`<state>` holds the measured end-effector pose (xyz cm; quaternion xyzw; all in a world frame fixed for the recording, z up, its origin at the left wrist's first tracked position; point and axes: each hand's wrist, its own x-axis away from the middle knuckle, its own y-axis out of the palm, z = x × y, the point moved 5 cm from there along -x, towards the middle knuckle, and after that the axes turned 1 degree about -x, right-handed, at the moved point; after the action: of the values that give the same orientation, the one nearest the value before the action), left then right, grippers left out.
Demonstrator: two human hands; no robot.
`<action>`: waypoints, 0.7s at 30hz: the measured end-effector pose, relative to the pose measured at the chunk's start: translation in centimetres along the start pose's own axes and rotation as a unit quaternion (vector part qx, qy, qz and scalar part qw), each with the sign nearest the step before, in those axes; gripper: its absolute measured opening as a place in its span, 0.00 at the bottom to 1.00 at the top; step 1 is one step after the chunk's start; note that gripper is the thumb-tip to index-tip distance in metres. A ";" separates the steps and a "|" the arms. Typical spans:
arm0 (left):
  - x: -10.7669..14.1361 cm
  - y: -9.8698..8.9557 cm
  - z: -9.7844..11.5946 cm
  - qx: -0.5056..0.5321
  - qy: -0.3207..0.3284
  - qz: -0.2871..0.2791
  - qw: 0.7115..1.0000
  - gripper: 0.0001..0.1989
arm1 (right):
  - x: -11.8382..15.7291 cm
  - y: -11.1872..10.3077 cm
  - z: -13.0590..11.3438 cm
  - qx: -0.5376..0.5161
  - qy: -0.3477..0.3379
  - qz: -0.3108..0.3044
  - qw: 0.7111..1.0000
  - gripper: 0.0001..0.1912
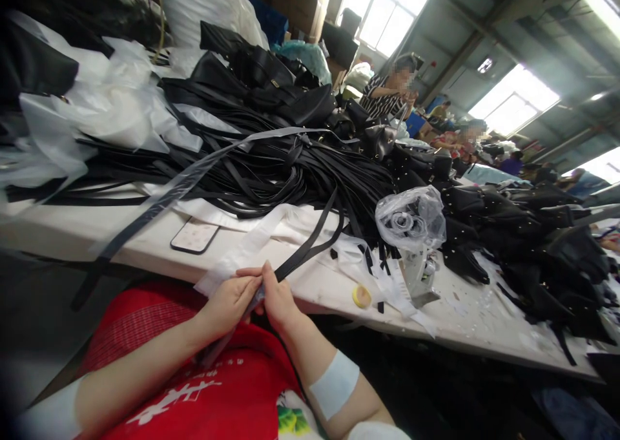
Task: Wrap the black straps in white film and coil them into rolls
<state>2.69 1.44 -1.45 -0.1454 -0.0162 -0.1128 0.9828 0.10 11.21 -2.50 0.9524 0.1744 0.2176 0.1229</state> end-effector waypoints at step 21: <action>-0.4 -2.1 0.7 -0.131 0.182 0.161 0.961 0.26 | -0.8 -1.3 -10.6 -0.314 -0.141 -0.047 0.938 0.10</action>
<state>1.78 -0.22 -0.24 -0.2503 0.2014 0.0210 0.9468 -5.76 13.78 6.07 0.8772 0.1226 0.1190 0.4487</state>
